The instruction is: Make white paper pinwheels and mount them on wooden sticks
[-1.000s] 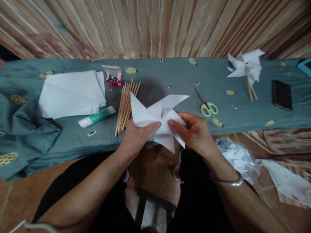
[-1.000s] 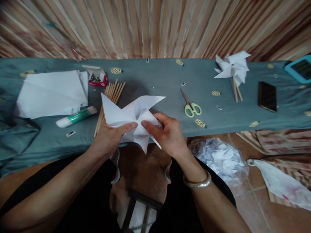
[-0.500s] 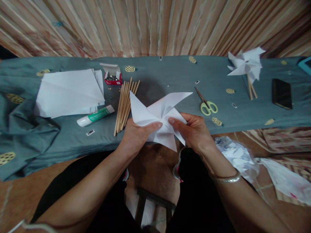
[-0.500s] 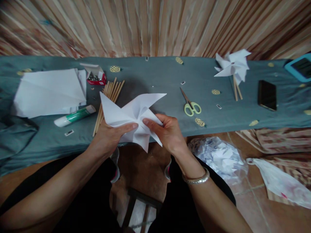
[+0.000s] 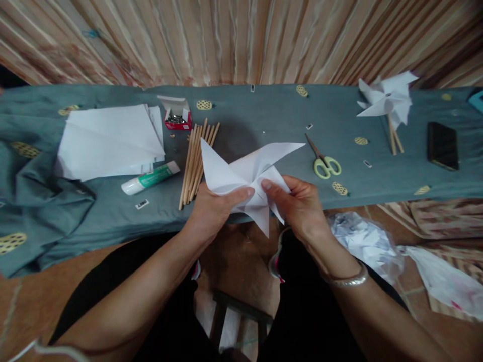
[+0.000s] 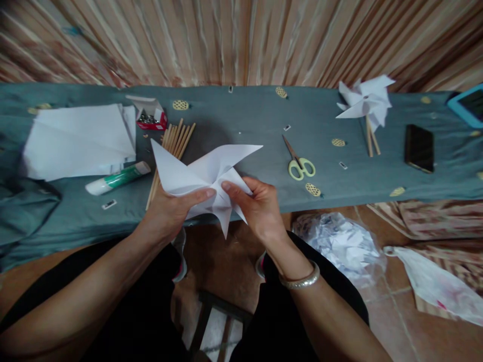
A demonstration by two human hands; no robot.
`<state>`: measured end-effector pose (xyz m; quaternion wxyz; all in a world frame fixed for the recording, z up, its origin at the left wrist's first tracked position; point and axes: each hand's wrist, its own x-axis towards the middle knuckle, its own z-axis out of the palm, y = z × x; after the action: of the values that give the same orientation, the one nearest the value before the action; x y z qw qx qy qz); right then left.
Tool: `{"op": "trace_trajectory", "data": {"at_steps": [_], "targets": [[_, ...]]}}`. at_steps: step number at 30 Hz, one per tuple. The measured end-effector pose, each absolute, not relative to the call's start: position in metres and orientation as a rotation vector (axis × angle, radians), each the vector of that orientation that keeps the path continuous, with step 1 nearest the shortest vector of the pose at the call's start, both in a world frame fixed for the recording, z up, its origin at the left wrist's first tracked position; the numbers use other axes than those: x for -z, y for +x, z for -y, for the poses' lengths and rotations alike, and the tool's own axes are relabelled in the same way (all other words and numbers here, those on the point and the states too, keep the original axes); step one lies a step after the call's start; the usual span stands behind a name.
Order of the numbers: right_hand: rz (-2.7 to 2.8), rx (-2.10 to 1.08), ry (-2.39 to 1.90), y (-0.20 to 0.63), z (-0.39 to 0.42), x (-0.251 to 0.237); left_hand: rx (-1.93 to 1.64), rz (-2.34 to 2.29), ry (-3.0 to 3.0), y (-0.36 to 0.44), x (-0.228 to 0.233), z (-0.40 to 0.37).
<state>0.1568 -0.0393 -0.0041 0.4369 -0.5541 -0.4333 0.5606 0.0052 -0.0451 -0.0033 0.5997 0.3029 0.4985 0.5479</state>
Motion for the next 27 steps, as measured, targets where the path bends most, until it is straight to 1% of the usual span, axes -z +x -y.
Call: {"op": "trace_trajectory", "data": {"at_steps": [10,27], "targets": [[1.150,-1.286,-1.384,0.1539,0.0418,0.0029,-1.283,-1.263,0.772,0.0039,0.0010,0.0431],[1.211,-1.203,-1.399,0.1547,0.0427,0.0042,-1.300,-1.305,0.776,0.0050,-0.0045,0.0424]]}}
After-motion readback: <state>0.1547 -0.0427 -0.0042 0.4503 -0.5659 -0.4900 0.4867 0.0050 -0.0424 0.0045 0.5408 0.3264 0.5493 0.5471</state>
